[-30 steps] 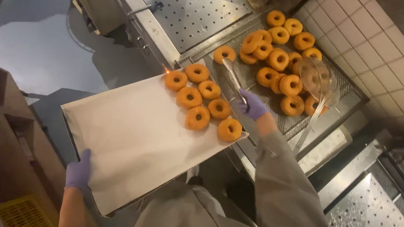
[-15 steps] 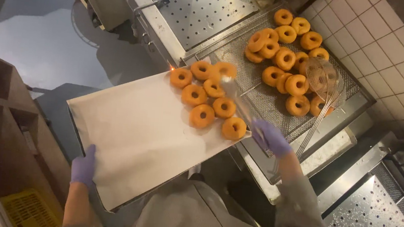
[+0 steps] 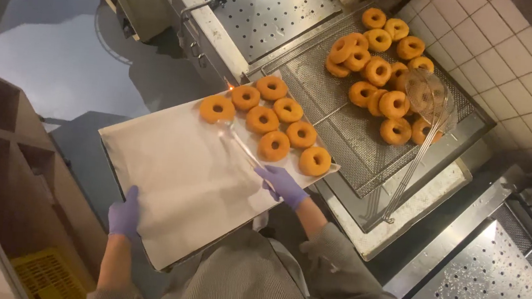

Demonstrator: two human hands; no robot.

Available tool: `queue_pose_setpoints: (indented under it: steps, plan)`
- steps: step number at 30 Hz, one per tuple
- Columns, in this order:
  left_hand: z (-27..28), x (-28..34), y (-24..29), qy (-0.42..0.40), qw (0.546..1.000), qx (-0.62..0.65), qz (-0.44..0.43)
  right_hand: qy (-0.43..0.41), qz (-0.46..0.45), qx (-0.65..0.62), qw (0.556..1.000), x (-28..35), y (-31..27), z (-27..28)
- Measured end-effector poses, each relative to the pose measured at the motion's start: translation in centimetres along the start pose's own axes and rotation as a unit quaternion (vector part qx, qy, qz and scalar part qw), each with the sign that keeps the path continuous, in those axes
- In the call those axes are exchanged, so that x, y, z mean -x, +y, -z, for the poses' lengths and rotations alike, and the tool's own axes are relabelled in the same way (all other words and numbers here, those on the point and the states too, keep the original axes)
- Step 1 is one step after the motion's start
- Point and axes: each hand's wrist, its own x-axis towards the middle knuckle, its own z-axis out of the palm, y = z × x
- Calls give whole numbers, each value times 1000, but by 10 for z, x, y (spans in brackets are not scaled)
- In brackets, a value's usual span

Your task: The recorder prepares donuts and fried balls by transferring them from fryers and cooling racks to trays and storage racks.

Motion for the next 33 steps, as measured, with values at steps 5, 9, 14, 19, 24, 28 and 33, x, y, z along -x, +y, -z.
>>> queue_pose_setpoints:
  steps: [5, 9, 14, 19, 24, 28, 33]
  plan:
    - [-11, -21, -20, 29, 994, -97, -46, 24, -12, 150, 988, 7, -20, -27]
    - [-6, -7, -7, -2, 1000, 24, -19, 53, 51, 110, 991, -1, 14, 28]
    - [-13, -46, -37, 17, 992, -117, -34, 302, 137, 71, 941, 62, 1, 121]
    - [-10, -32, -32, 27, 994, -78, -71, 249, 164, -342, 891, 43, 70, 249]
    - [-8, -33, -31, 25, 997, -16, -76, 141, 161, -464, 860, 25, 63, 278]
    - [-12, -53, -39, 26, 994, -71, -79, 184, 174, -441, 861, 5, 59, 302]
    - [-17, -64, -41, 29, 993, -114, -6, 222, 123, -303, 918, 94, 53, 272]
